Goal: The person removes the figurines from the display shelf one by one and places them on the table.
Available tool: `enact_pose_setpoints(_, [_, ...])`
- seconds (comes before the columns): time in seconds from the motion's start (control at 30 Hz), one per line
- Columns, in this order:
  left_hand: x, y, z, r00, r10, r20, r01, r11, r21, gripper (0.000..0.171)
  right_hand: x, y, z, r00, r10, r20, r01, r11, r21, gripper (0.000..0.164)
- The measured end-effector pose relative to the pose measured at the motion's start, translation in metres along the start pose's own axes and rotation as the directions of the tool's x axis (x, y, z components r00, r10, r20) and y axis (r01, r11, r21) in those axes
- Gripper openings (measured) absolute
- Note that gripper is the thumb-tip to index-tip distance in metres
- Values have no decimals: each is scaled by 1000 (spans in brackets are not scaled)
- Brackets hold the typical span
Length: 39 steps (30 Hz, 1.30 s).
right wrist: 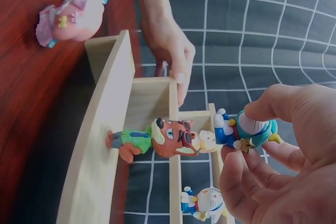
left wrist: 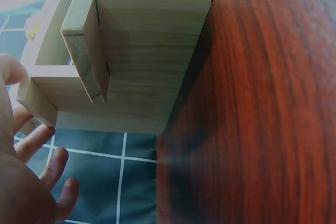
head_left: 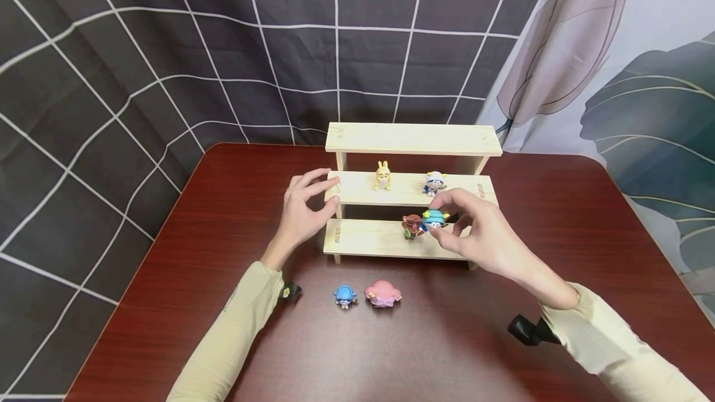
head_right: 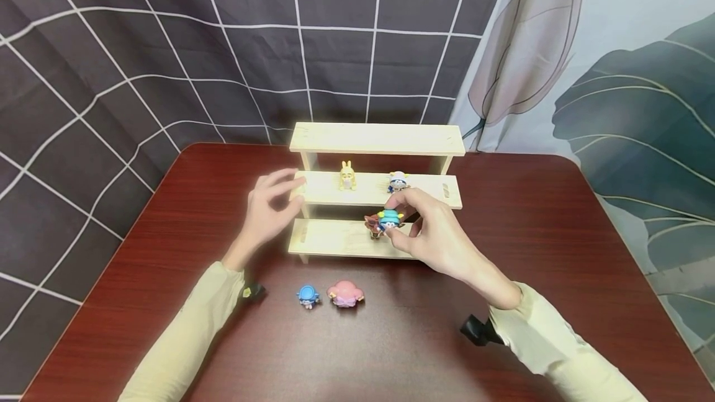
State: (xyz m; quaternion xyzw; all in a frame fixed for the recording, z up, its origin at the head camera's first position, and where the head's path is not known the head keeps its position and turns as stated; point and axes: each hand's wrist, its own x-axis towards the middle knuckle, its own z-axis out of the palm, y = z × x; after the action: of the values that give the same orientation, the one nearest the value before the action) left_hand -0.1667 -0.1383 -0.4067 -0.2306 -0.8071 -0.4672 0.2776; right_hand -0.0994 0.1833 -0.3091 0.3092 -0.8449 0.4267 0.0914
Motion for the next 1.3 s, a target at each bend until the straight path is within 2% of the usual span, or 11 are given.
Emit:
enact_pose_setpoints(0.6, [0,1,0,1000,4,-3,-4,1000,14,34,-20,4,5,999,37,6,-37,999,6,38])
enact_pose_setpoints(1.07, [0,1,0,1000,-1,-5,1,1000,10,33,-35,12,16,999,15,35,-17,998,59,40])
enact_pose_setpoints(1.3, [0,1,0,1000,-2,2,2,1000,9,34,-42,15,23,998,31,50,-35,996,82,40])
